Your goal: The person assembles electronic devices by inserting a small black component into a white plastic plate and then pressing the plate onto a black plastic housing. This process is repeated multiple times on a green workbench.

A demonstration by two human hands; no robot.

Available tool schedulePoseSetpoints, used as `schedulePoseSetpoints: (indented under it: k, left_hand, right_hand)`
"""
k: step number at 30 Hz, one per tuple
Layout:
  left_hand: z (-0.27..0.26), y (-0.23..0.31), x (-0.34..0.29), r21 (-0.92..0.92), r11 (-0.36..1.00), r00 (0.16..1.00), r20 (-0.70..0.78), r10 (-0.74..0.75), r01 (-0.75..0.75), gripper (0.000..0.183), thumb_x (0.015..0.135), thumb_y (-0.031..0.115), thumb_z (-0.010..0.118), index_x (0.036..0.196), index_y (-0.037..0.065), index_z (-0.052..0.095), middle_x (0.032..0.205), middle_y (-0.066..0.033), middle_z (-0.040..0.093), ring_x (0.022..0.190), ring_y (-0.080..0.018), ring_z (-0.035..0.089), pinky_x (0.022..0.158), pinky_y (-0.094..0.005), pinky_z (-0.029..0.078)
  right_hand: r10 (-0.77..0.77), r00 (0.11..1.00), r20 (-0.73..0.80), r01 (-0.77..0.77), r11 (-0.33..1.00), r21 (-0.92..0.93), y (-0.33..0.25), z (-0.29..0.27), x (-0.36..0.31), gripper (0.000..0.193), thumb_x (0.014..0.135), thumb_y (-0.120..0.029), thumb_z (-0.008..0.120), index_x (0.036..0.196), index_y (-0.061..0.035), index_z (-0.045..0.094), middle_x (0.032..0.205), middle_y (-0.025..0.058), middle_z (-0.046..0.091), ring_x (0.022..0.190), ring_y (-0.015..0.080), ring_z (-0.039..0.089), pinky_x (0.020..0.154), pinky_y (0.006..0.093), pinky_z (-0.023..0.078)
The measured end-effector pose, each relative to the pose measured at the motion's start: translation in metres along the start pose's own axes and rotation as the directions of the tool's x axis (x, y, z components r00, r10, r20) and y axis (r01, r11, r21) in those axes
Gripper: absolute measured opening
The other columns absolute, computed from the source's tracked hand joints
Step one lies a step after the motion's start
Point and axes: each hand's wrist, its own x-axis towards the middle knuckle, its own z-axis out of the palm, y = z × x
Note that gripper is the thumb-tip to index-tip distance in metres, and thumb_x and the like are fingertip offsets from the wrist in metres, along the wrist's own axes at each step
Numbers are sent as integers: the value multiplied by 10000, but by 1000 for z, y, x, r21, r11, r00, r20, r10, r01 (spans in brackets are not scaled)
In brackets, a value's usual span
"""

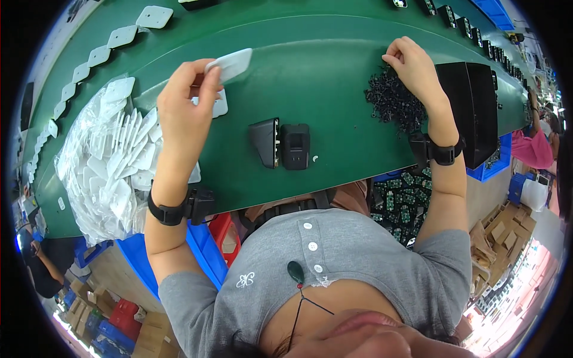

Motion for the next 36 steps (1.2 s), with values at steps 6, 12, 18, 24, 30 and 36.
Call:
schedulePoseSetpoints:
  k: [6, 12, 18, 24, 30, 36]
  left_hand:
    - [20, 16, 2, -164, 986, 999, 44, -12, 20, 118, 915, 76, 637, 971, -28, 646, 846, -82, 667, 676, -124, 659, 591, -239, 518]
    - [29, 13, -2, -198, 978, 996, 76, -53, 67, 130, 915, 87, 640, 968, -32, 647, 872, -88, 664, 685, -128, 661, 594, -239, 524]
    - [28, 5, -4, -280, 946, 984, 116, -137, 165, 156, 922, 104, 642, 980, -41, 647, 920, -86, 664, 709, -130, 664, 611, -235, 537]
    - [30, 6, -6, -323, 933, 985, 117, -125, 157, 150, 931, 93, 630, 1004, -37, 647, 909, -75, 653, 700, -124, 655, 607, -236, 537]
    - [40, 27, -12, -317, 943, 994, 71, -83, 101, 115, 905, 26, 623, 1015, 12, 652, 830, -72, 625, 633, -124, 630, 545, -254, 513]
    - [48, 27, -12, -71, 974, 977, -17, 214, -215, 157, 811, 3, 674, 963, 34, 648, 835, -118, 621, 688, -296, 622, 572, -360, 506]
  right_hand:
    - [-128, 991, -42, 122, 986, -113, 0, 5, 1, 186, 837, -137, 695, 897, -12, 572, 815, 77, 540, 693, 213, 528, 666, 337, 456]
    - [35, 999, 5, -36, 993, 109, -22, -2, -18, 165, 841, -113, 696, 911, -16, 582, 806, 62, 524, 664, 172, 518, 638, 304, 454]
    - [-49, 997, -57, 48, 999, -14, -22, 1, -19, 139, 829, -112, 706, 873, -27, 604, 807, 53, 536, 659, 168, 508, 617, 296, 441]
    - [78, 993, -94, -43, 943, 330, -54, -9, -12, 127, 865, -120, 694, 882, -25, 613, 797, 14, 574, 651, 93, 517, 588, 246, 414]
    - [87, 955, 284, -293, 111, 950, -118, 0, -3, 122, 917, -138, 652, 968, -38, 605, 805, 29, 627, 674, 99, 586, 644, 227, 463]
    - [-55, 959, 277, -277, 12, 961, -158, 18, 3, 115, 921, -140, 648, 951, -40, 599, 788, 12, 597, 704, 88, 552, 655, 229, 436]
